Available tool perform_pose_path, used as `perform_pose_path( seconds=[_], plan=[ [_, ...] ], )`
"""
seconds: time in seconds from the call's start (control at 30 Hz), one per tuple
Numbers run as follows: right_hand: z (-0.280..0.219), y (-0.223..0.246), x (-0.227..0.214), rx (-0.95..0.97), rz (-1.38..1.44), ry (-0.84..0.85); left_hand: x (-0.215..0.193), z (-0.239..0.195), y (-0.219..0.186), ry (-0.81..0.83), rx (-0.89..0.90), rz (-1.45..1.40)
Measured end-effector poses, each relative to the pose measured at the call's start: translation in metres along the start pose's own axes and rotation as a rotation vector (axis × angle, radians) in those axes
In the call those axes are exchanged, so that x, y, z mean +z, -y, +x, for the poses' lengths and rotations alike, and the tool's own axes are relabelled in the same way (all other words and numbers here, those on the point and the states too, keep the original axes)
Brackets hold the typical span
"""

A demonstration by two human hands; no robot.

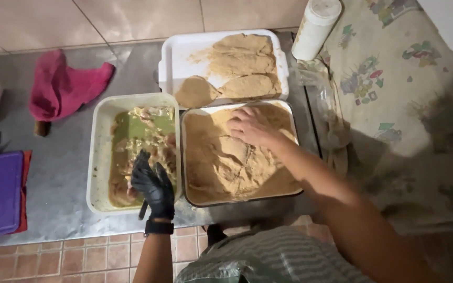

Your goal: Breading marinated chicken fillets by hand and arranging them on a tray for storage or cooking.

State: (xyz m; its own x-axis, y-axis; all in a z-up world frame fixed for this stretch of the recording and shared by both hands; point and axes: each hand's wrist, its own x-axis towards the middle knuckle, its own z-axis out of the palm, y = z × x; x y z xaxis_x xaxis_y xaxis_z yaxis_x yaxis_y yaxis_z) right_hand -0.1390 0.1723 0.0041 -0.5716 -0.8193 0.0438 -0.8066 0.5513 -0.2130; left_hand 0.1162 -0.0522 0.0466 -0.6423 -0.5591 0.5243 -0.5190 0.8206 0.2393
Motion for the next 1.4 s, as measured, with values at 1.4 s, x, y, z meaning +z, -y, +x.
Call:
perform_pose_path(
  seconds=[1.4],
  plan=[
    [-0.188,0.053,0.053,0.4,0.494,-0.364,0.184,0.031,-0.119,0.56,0.684,-0.423]
  ],
)
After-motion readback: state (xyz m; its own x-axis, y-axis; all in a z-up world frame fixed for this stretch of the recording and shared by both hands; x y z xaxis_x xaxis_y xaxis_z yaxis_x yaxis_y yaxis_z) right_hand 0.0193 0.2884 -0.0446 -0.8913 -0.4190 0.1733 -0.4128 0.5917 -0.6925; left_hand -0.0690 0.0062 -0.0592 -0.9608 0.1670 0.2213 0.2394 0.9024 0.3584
